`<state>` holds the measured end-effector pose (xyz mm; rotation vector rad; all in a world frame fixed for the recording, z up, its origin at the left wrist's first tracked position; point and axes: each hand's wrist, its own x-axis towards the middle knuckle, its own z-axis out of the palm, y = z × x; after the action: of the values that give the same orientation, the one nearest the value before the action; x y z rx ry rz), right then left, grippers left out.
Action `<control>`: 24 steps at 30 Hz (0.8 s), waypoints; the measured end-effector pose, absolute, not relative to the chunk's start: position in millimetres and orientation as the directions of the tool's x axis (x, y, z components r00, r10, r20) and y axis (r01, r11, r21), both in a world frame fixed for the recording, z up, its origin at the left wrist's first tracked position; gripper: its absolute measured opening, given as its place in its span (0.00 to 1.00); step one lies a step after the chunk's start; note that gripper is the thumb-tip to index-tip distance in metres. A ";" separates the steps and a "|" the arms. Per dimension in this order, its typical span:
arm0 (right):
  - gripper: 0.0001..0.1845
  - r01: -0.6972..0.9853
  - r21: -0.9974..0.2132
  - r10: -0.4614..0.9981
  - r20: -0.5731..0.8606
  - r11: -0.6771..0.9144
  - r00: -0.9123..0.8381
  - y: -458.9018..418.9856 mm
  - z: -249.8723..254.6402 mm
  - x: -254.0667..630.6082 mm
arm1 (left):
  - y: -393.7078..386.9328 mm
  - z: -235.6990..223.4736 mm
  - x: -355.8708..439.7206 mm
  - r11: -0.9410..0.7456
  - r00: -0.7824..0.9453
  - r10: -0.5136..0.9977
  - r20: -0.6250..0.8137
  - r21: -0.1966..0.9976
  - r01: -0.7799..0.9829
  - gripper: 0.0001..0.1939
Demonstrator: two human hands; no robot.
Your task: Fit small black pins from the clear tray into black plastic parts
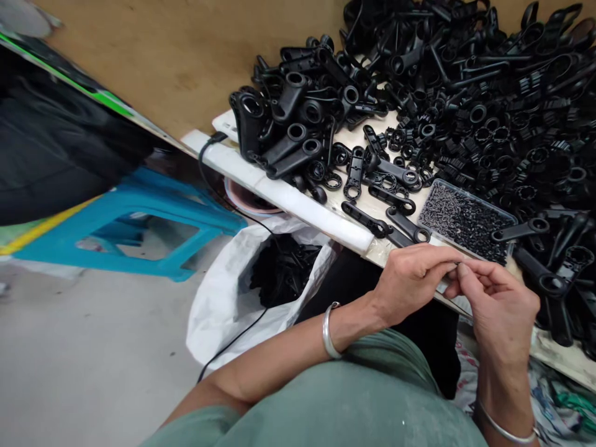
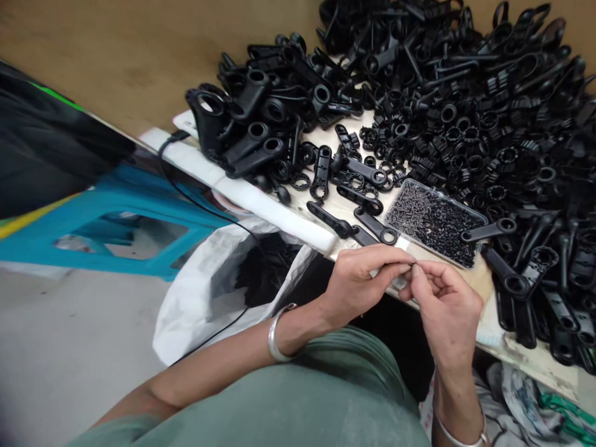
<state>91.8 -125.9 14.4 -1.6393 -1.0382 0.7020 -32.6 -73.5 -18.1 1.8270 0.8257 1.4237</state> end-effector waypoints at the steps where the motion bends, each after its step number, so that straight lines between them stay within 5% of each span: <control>1: 0.08 0.297 -0.950 0.888 0.050 -0.100 0.458 -125.7 13.4 92.4 | -72.8 -18.9 -33.6 -0.588 0.214 0.799 0.562 0.804 0.087 0.07; 12: 0.07 0.237 -0.968 0.892 0.028 -0.089 0.451 -128.8 -0.1 106.2 | -68.0 -20.6 -45.1 -0.697 0.266 0.713 0.649 0.697 0.167 0.06; 19: 0.11 0.248 -0.959 0.816 0.032 -0.139 0.578 -136.9 -1.7 128.5 | -56.9 -21.6 -59.9 -0.841 0.521 0.528 0.671 0.328 0.430 0.07; 24: 0.11 0.264 -0.948 0.806 0.011 -0.180 0.591 -145.0 -4.5 137.1 | -52.4 -25.8 -60.7 -0.852 0.620 0.503 0.602 0.224 0.473 0.14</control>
<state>137.1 -145.0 -4.5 -1.7318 -0.8863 0.6216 -60.7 -52.4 -25.8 2.7886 0.8404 1.0570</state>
